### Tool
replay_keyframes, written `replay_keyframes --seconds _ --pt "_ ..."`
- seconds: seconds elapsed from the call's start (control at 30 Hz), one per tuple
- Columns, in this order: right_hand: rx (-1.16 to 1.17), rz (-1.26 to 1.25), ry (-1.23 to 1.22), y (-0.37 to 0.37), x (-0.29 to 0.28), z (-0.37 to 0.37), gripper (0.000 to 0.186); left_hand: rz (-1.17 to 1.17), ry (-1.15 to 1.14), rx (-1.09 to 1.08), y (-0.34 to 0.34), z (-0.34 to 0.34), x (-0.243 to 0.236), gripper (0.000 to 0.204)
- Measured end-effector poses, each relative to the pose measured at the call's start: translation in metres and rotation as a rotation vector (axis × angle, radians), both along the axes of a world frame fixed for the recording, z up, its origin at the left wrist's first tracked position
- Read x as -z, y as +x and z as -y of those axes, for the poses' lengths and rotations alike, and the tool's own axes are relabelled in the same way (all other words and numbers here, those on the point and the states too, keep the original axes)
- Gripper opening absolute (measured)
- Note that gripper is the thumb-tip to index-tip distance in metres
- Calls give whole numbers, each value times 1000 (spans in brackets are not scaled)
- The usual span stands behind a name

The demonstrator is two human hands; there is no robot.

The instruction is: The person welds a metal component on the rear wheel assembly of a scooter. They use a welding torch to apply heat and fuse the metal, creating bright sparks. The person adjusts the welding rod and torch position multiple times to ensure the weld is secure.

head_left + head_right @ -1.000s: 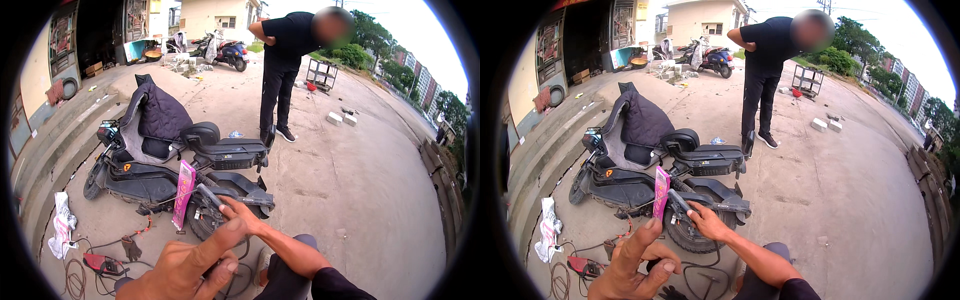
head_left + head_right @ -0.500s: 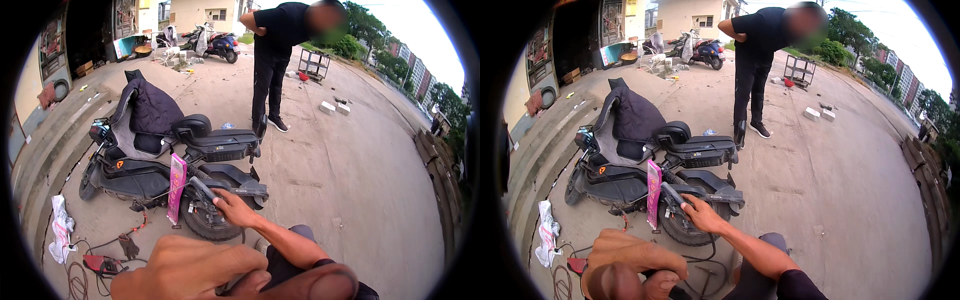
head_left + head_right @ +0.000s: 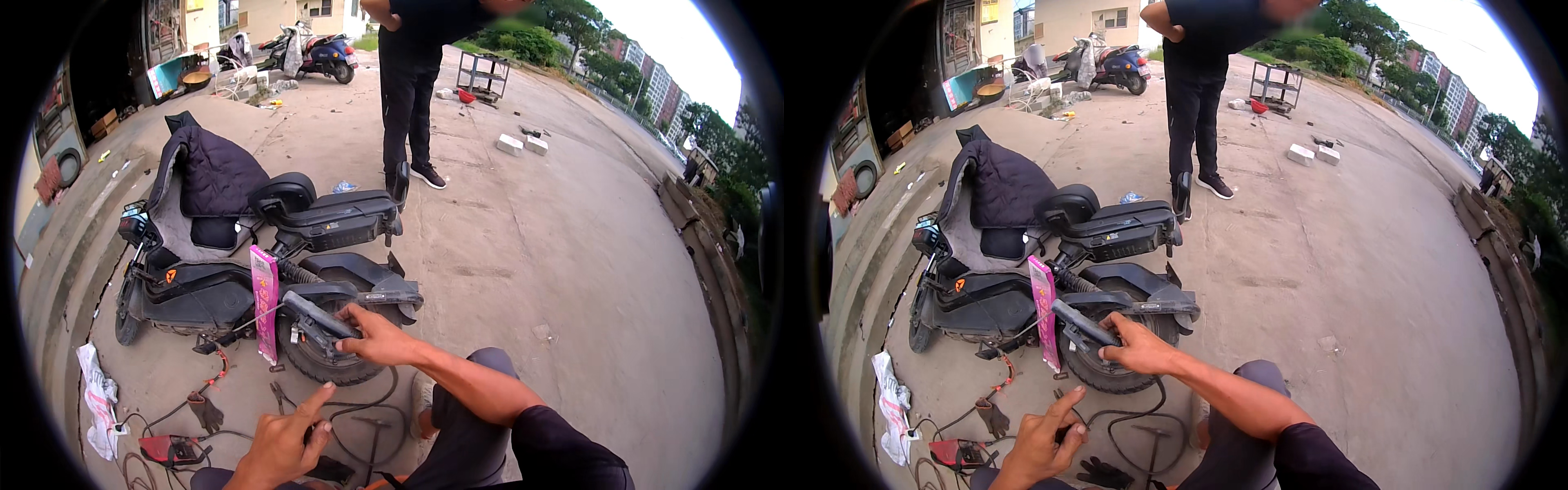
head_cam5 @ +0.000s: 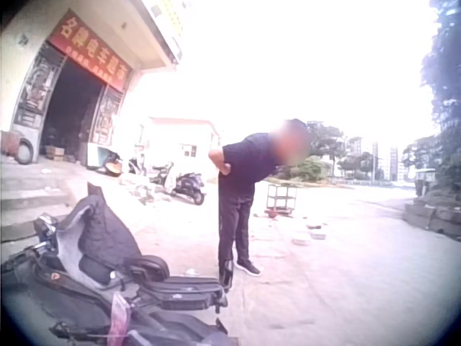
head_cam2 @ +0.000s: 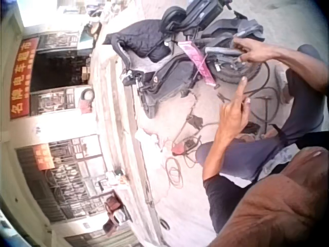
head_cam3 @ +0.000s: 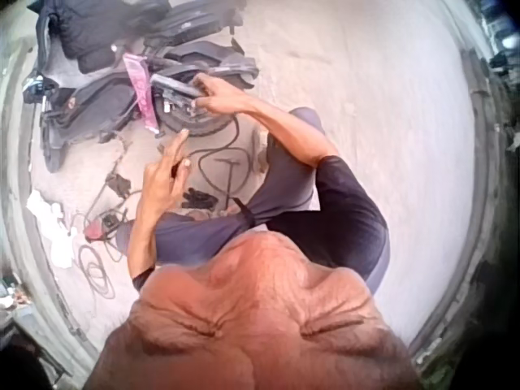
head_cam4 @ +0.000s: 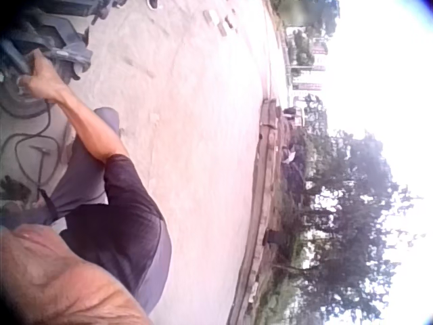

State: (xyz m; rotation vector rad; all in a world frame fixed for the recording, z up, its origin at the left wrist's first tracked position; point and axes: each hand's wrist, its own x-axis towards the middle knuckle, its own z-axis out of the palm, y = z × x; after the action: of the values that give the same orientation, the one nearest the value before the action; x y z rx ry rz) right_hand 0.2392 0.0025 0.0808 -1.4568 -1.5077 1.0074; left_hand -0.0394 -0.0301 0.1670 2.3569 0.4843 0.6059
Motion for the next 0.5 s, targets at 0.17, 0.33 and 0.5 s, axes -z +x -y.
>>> replay_keyframes --seconds 0.17,0.33,0.5 --pt "-136 41 -35 -14 -49 5 53 -35 -339 -399 -50 1 87 47" --pt "-131 184 119 6 -46 4 55 -131 -213 -497 -75 -15 56 46" --pt "-230 -80 146 6 -79 12 60 333 -380 -746 -126 10 54 41"
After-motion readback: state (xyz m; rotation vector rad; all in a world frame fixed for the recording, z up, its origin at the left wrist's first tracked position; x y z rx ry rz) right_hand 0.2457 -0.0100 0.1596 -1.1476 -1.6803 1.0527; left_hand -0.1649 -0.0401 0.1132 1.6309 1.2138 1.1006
